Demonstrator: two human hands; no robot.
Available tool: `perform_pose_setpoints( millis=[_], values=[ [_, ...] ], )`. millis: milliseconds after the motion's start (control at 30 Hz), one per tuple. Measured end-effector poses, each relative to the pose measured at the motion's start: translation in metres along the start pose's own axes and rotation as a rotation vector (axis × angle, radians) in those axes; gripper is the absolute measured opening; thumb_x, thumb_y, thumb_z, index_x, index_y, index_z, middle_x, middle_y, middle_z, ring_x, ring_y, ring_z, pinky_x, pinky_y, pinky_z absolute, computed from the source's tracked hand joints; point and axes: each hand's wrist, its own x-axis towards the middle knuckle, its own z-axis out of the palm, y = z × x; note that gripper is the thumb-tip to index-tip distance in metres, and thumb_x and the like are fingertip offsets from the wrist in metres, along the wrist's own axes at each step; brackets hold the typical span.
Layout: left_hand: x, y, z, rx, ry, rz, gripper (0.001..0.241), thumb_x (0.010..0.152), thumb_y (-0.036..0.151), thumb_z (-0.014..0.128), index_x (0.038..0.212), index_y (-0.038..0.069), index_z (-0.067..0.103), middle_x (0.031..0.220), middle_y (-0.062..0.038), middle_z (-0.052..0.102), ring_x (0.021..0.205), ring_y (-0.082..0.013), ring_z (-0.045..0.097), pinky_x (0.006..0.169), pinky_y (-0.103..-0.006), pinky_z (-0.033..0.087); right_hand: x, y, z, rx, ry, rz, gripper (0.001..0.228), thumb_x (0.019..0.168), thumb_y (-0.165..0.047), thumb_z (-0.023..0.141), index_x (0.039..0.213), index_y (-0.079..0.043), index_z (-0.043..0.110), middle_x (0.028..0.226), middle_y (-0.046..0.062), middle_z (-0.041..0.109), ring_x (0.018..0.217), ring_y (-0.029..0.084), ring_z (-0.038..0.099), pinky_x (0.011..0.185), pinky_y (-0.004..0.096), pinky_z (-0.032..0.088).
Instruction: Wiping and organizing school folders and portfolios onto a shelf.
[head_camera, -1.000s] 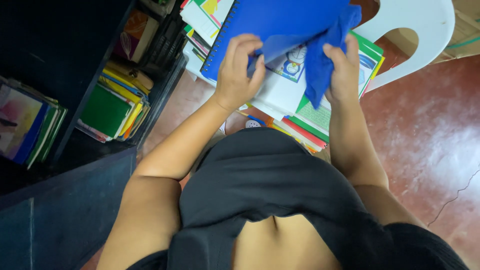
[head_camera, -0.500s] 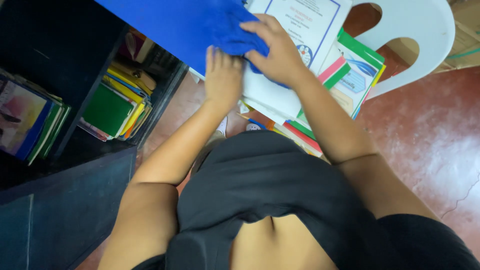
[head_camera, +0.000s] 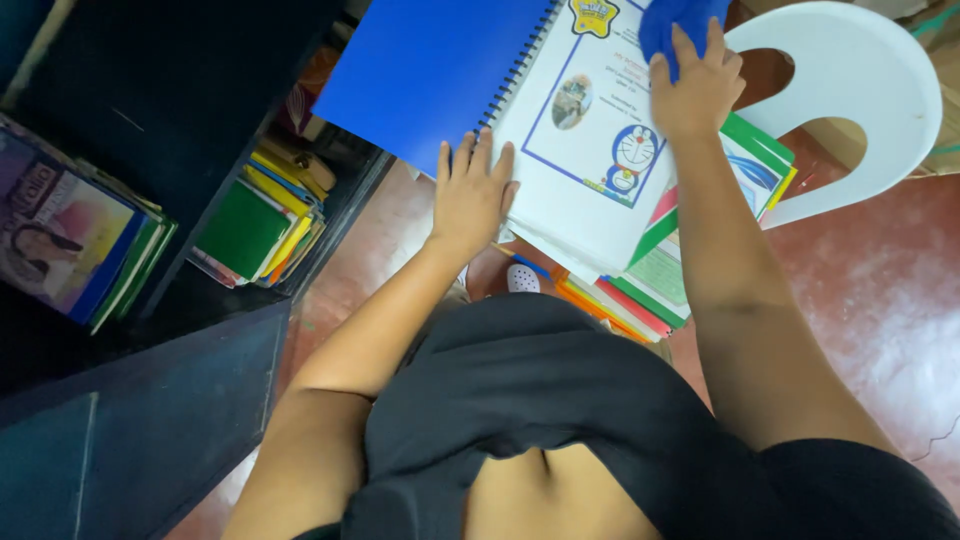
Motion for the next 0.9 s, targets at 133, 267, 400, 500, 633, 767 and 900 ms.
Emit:
perform_pose_setpoints(
  millis=[133,267,400,500,633,767,900],
  values=[
    [-0.001,-0.002,0.001,-0.041,-0.005,0.007,0.049,0.1,0.032,0.06,0.142,0.007,0.057,0.15,-0.027,0.046,0.139,-0.0449,0.041,0.116,-0.0632,0.026,-0.021,-0.066,-0.018,-0.139,-0.066,-0.098,0.046,0.107,-0.035,0.062,0.153,-0.027,0.06,0.156,0.013,0.038,0.13,0.041,0.044,0.101,0.054,0.044],
    [-0.006,-0.004,0.002,-0.02,0.029,0.032,0.048,0.099,0.031,0.063,0.14,0.007,0.057,0.147,-0.024,0.048,0.138,-0.0427,0.043,0.115,-0.0624,0.03,-0.092,-0.148,-0.056,0.137,-0.025,-0.479,0.034,0.097,-0.014,0.065,0.13,-0.016,0.071,0.148,0.012,0.05,0.118,0.032,0.052,0.099,0.045,0.041],
    [-0.009,-0.007,0.003,-0.053,0.004,0.025,0.051,0.099,0.031,0.063,0.144,0.008,0.054,0.152,-0.023,0.044,0.14,-0.0415,0.041,0.115,-0.0655,0.03,-0.086,-0.135,-0.055,0.076,-0.019,-0.556,0.04,0.095,-0.019,0.063,0.134,-0.028,0.069,0.151,0.004,0.054,0.128,0.025,0.059,0.098,0.046,0.05],
    [-0.004,-0.007,0.003,-0.024,0.006,0.029,0.051,0.1,0.032,0.062,0.144,0.008,0.056,0.151,-0.024,0.046,0.139,-0.0426,0.042,0.115,-0.0641,0.03,-0.056,-0.079,-0.044,0.084,-0.084,-0.24,0.046,0.098,-0.012,0.064,0.141,-0.026,0.065,0.156,0.006,0.046,0.132,0.036,0.048,0.104,0.054,0.041],
    [0.003,-0.012,-0.008,-0.106,-0.062,0.001,0.051,0.096,0.034,0.066,0.142,0.013,0.058,0.15,-0.019,0.05,0.137,-0.0404,0.042,0.117,-0.067,0.024,-0.042,-0.023,-0.026,-0.016,0.045,0.002,0.039,0.105,-0.022,0.068,0.144,-0.023,0.07,0.153,0.01,0.047,0.118,0.03,0.05,0.1,0.046,0.04],
    [0.001,-0.016,-0.011,-0.12,-0.034,0.025,0.051,0.091,0.029,0.072,0.138,0.012,0.061,0.146,-0.014,0.052,0.132,-0.038,0.045,0.116,-0.0668,0.024,-0.079,-0.076,-0.057,-0.065,0.109,-0.195,0.04,0.096,-0.012,0.07,0.136,-0.016,0.072,0.148,0.013,0.049,0.109,0.031,0.057,0.094,0.046,0.049],
    [0.0,-0.025,-0.011,-0.217,-0.15,-0.02,0.049,0.093,0.033,0.075,0.138,0.017,0.062,0.149,-0.009,0.052,0.137,-0.0345,0.042,0.118,-0.0651,0.022,-0.146,-0.125,-0.041,-0.031,0.018,-0.53,0.046,0.091,-0.035,0.063,0.136,-0.041,0.068,0.156,-0.001,0.05,0.119,0.035,0.057,0.093,0.052,0.049]
  ],
)
